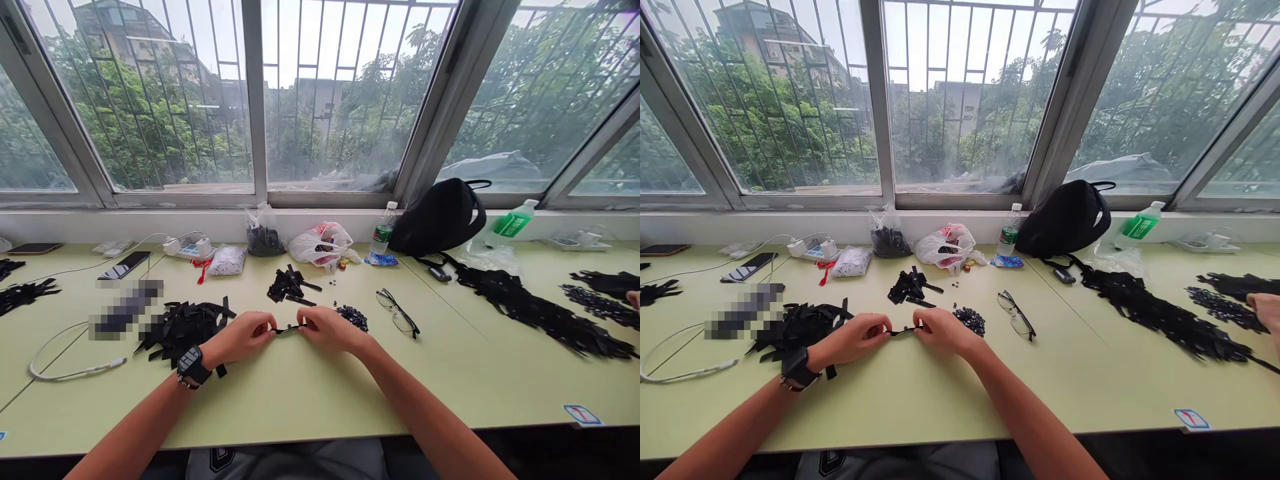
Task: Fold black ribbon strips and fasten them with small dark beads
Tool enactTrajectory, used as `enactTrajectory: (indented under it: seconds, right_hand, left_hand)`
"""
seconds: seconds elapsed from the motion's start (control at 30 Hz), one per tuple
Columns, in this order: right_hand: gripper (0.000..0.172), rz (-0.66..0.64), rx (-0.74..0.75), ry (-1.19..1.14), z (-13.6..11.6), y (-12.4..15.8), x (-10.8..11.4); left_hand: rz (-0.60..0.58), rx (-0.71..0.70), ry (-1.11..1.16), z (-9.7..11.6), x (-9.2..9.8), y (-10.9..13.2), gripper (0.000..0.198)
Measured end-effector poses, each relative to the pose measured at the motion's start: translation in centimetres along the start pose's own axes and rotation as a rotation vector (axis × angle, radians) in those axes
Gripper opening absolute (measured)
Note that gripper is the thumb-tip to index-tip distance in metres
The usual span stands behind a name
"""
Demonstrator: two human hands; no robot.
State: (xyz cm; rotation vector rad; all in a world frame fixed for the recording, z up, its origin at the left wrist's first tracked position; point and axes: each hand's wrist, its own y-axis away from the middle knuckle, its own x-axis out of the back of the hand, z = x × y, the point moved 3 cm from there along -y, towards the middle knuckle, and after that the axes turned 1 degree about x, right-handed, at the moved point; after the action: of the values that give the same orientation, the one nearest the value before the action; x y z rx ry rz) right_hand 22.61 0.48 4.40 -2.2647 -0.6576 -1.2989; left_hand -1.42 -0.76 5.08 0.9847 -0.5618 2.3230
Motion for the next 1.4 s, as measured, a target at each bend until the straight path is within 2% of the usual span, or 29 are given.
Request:
enactTrajectory:
  seconds: [1.4]
  right_hand:
    - [0.006,0.022,0.036,0.019,-0.04,0.00,-0.27]
  left_hand:
    - [0.008,0.002,-0.013,-0.28,-0.09,0.05,0.015]
